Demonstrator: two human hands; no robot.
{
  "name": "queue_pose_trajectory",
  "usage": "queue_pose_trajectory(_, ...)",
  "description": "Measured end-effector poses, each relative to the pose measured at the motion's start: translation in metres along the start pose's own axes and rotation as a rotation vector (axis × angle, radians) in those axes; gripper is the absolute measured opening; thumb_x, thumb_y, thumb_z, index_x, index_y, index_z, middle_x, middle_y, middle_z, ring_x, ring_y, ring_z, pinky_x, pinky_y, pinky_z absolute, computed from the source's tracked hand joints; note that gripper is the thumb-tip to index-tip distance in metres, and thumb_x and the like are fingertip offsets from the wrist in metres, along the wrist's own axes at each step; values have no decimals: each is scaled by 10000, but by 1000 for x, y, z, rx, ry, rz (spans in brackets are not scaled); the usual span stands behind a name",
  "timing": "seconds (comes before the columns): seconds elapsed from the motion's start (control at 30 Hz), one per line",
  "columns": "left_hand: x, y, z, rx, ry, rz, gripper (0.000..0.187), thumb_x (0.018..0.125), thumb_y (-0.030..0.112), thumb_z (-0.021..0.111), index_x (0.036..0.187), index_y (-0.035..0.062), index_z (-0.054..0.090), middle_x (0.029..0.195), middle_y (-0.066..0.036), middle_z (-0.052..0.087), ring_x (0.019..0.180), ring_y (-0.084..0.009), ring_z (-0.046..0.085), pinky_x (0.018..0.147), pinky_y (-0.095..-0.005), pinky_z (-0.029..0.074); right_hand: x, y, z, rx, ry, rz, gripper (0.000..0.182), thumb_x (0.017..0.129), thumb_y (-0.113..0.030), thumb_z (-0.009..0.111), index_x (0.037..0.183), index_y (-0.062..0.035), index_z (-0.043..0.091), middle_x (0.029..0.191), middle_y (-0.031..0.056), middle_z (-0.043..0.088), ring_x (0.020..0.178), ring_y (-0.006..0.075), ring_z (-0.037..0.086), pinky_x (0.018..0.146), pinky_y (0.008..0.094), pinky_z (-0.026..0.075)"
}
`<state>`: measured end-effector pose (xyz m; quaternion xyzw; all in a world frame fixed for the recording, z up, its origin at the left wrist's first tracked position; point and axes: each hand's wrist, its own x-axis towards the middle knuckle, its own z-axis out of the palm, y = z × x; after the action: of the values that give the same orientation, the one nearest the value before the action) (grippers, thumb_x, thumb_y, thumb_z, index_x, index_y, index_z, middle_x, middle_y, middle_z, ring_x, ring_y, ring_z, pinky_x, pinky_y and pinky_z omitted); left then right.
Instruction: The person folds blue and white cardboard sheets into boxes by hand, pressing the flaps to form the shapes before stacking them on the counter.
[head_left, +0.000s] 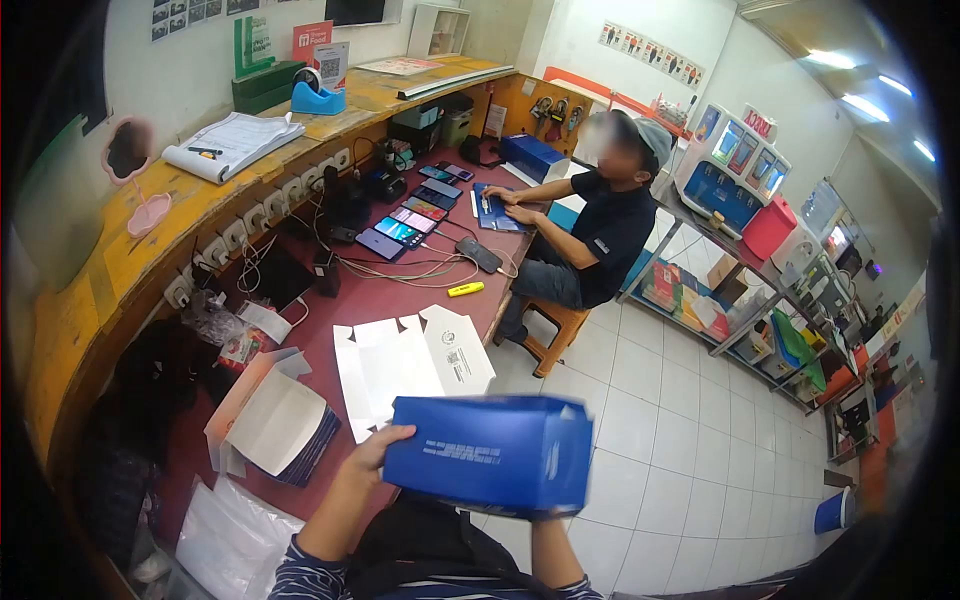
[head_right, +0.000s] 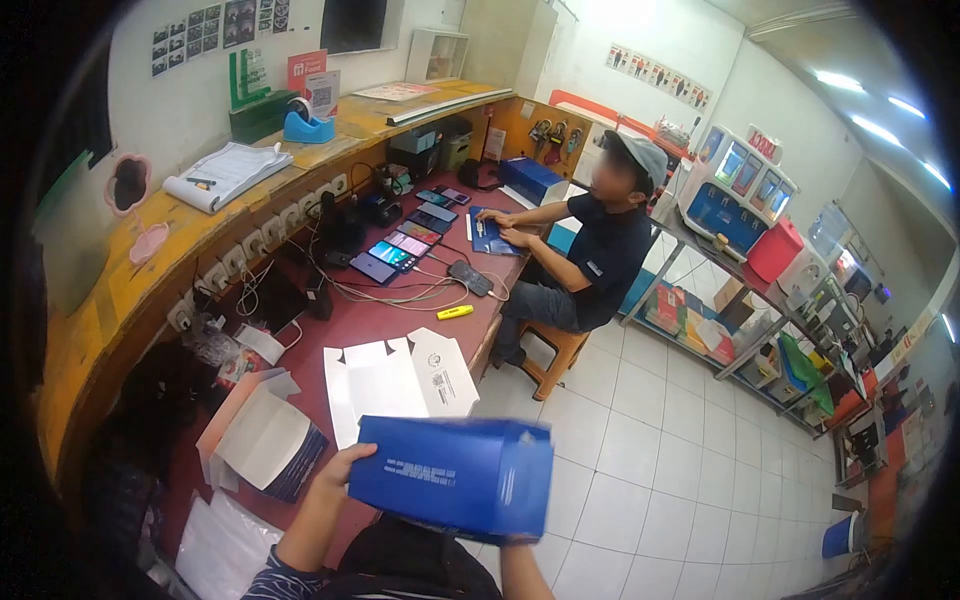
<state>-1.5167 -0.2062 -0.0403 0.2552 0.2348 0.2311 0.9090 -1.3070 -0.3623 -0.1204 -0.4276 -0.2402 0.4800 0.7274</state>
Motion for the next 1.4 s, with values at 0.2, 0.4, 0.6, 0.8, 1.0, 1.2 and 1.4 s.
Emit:
queue_pose_trajectory(0.2,-9,19,-27,280,51,167,503,725,241,632,1081,-52,432,919,-92,568,814,-128,559,725,-243,457,6,-77,8,141,-237,125,392,807,-249,490,1033,71,473,906,142,573,809,208,575,745,312,463)
queue_pose_trajectory(0.4,-7,5,-26,-194,-58,409,424,761,256,589,1039,-34,455,917,-71,553,792,-137,558,689,-267,475,7,-70,52,120,51,162,257,791,-144,524,966,44,508,859,104,590,704,165,588,632,260,486)
queue_pose_trajectory(0.6,-6,-57,1,781,-26,417,590,825,485,349,1208,37,350,1097,-115,499,910,-214,536,741,-317,457,5,-42,95,276,114,-28,246,805,-110,520,1019,3,475,930,78,568,838,168,557,755,284,443)
queue_pose_trajectory(0.8,0,-74,19,-141,-337,336,349,851,297,382,1070,36,453,842,-111,573,495,-148,484,451,-234,391,2,-44,127,147,218,-348,357,766,-36,559,1081,-3,396,1008,87,494,932,180,490,826,303,394)
queue_pose_trajectory(1.0,0,-64,49,733,239,925,206,714,-28,578,900,0,495,777,-58,544,661,-134,539,586,-259,460,-1,-34,129,-228,236,-324,371,771,-35,550,1103,14,391,1025,100,486,935,161,479,838,294,374)
queue_pose_trajectory(1.2,-3,-36,28,509,266,607,202,750,-20,546,941,-23,483,782,-58,557,732,-116,551,615,-227,460,20,-85,97,358,141,52,271,765,-25,490,1034,5,490,1009,104,542,938,179,515,822,311,403)
queue_pose_trajectory(1.4,3,-48,31,661,394,796,188,764,-35,521,940,-40,457,769,-88,564,581,-117,557,515,-213,471,16,-34,115,-9,240,-221,195,725,34,567,894,-46,512,908,68,556,849,160,528,758,285,407)
